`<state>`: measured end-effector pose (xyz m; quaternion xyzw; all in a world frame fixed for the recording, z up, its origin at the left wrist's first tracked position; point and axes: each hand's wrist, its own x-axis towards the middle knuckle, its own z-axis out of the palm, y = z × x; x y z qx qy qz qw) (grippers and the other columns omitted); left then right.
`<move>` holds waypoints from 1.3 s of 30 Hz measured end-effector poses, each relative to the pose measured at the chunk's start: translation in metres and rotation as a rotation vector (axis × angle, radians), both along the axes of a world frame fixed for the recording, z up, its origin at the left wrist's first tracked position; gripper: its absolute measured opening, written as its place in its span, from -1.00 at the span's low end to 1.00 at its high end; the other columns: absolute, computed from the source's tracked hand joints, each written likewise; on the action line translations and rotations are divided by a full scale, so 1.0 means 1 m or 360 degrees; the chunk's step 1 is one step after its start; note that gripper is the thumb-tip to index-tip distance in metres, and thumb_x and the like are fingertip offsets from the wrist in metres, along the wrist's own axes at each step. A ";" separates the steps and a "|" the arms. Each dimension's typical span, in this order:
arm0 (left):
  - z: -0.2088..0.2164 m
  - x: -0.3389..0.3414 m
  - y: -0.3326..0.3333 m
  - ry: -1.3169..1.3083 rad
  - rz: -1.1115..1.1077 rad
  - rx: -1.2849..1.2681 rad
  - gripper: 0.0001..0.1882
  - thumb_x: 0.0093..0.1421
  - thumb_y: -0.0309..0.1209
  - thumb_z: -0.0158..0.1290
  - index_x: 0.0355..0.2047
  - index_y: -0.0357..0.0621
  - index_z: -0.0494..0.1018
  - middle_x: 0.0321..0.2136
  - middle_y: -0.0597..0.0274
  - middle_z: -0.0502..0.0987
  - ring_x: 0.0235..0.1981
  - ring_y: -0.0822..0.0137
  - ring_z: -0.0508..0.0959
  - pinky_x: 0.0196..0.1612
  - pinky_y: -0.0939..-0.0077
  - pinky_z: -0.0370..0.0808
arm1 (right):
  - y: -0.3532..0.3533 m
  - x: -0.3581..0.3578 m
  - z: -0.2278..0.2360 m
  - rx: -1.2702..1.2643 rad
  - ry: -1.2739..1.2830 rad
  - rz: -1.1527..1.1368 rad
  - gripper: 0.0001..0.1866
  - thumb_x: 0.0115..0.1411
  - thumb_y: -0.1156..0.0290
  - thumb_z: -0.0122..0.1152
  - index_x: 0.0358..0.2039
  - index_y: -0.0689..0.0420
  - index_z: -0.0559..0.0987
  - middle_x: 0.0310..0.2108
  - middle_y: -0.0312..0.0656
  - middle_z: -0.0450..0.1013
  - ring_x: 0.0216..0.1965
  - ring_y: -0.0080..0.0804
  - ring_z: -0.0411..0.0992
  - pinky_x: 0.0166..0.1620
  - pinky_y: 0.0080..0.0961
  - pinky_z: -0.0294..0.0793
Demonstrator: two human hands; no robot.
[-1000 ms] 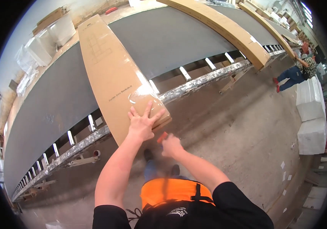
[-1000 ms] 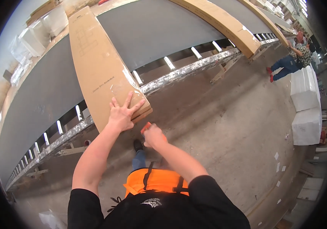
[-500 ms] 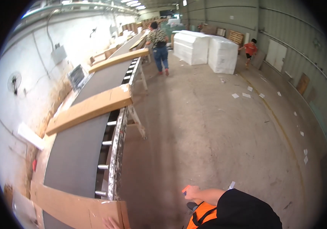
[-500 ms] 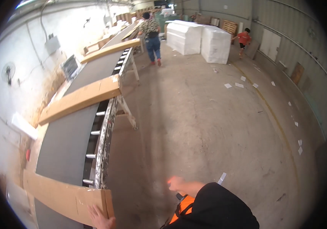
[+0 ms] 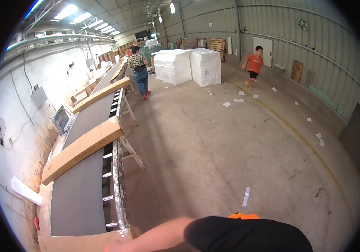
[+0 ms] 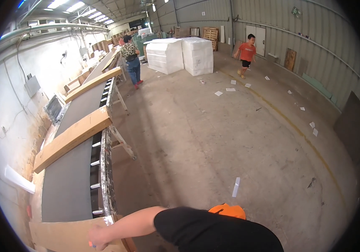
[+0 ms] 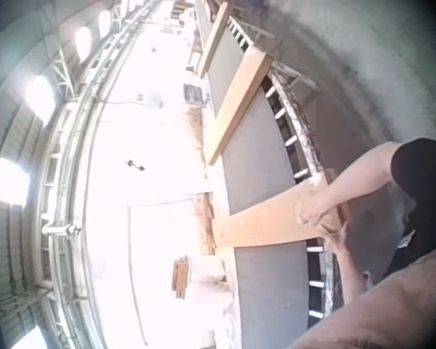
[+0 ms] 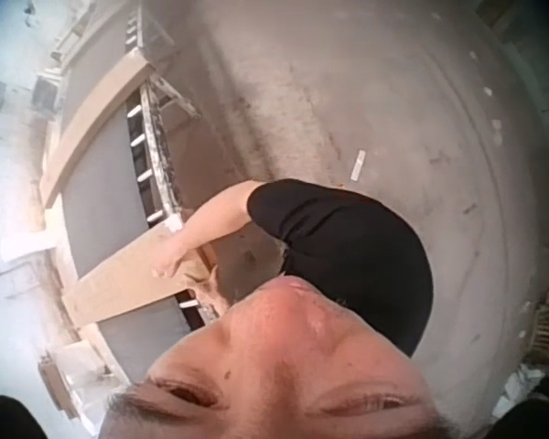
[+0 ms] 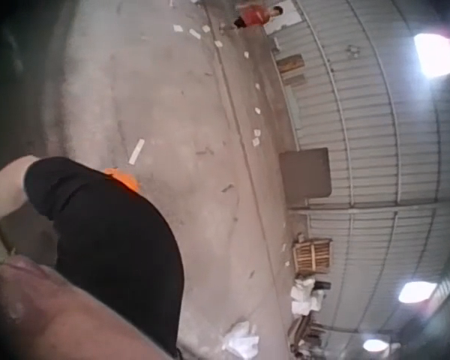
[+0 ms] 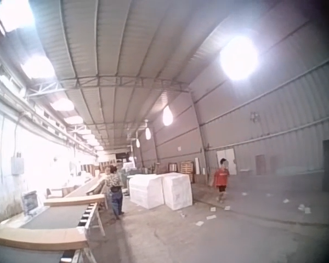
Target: The person uses a tape dispenser to seal long cardboard boxes, inserts foam padding into a box, and pushes the packaged items along a roller conveyor.
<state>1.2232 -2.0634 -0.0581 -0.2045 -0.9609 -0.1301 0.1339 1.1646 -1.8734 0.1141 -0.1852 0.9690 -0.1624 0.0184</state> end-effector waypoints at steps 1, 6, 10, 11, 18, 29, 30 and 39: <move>-0.002 0.002 0.000 -0.0024 0.0018 0.0015 0.38 -0.45 0.33 0.41 0.31 -0.19 0.14 -0.05 -0.19 0.48 -0.19 -0.11 0.59 -0.19 0.08 0.58 | -0.013 -0.006 0.000 0.0110 -0.0061 0.0037 -0.82 -0.33 0.33 0.32 -0.59 0.00 0.65 -0.51 -0.16 0.55 -0.36 -0.09 0.56 -0.31 -0.17 0.55; -0.010 0.007 -0.013 -0.0017 0.0080 0.0080 0.35 -0.46 0.34 0.41 0.28 -0.16 0.19 -0.10 -0.17 0.50 -0.25 -0.08 0.60 -0.25 0.12 0.59 | -0.036 0.011 -0.014 0.0164 -0.0176 0.0074 -0.82 -0.37 0.34 0.33 -0.61 0.01 0.66 -0.55 -0.16 0.55 -0.40 -0.10 0.56 -0.34 -0.19 0.55; -0.033 0.000 -0.036 0.0019 0.0166 0.0114 0.33 -0.47 0.35 0.41 0.26 -0.14 0.22 -0.15 -0.15 0.52 -0.29 -0.05 0.61 -0.31 0.15 0.59 | -0.019 0.068 -0.030 0.0057 -0.0337 0.0060 -0.81 -0.41 0.35 0.34 -0.63 0.01 0.66 -0.58 -0.17 0.55 -0.43 -0.10 0.57 -0.37 -0.20 0.55; -0.040 0.000 -0.050 0.0048 0.0201 0.0121 0.32 -0.47 0.35 0.41 0.26 -0.13 0.23 -0.16 -0.15 0.52 -0.30 -0.04 0.61 -0.32 0.15 0.59 | -0.016 0.087 -0.031 0.0004 -0.0403 0.0069 -0.81 -0.42 0.35 0.34 -0.64 0.02 0.66 -0.59 -0.17 0.55 -0.43 -0.10 0.57 -0.37 -0.20 0.56; 0.054 0.036 0.003 -0.0348 0.0190 0.0205 0.25 -0.46 0.14 0.47 0.23 -0.21 0.23 0.03 -0.12 0.48 -0.13 -0.15 0.59 -0.14 0.08 0.56 | -0.014 0.135 -0.126 0.0211 -0.0071 -0.0098 -0.88 -0.27 0.33 0.32 -0.68 0.08 0.62 -0.59 -0.07 0.54 -0.50 -0.12 0.51 -0.32 -0.25 0.50; 0.075 0.041 0.014 -0.0332 0.0310 0.0146 0.29 -0.47 -0.06 0.54 0.26 -0.37 0.17 0.13 -0.14 0.44 0.09 0.07 0.53 0.05 0.33 0.53 | 0.135 0.122 -0.198 -0.1721 -0.1680 -0.0945 -0.35 -0.22 0.59 0.29 -0.02 -0.17 0.68 -0.33 -0.38 0.63 -0.34 -0.56 0.58 -0.30 -0.52 0.58; 0.078 0.040 0.017 -0.0377 0.0295 0.0174 0.30 -0.47 -0.07 0.54 0.26 -0.37 0.15 0.13 -0.13 0.45 0.09 0.08 0.53 0.04 0.35 0.54 | 0.162 0.107 -0.213 -0.2108 -0.1313 -0.0837 -0.25 -0.28 0.74 0.20 0.01 -0.12 0.66 -0.20 -0.35 0.63 -0.31 -0.59 0.56 -0.27 -0.58 0.59; 0.080 0.039 0.016 -0.0560 0.0393 0.0042 0.41 -0.49 0.05 0.54 0.29 -0.47 0.07 0.10 -0.15 0.47 0.06 0.05 0.56 0.03 0.35 0.55 | 0.223 -0.108 -0.139 -0.1752 -0.1734 -0.0125 -0.38 -0.28 0.54 0.27 -0.05 0.16 0.66 -0.35 -0.20 0.60 -0.32 -0.52 0.52 -0.22 -0.58 0.54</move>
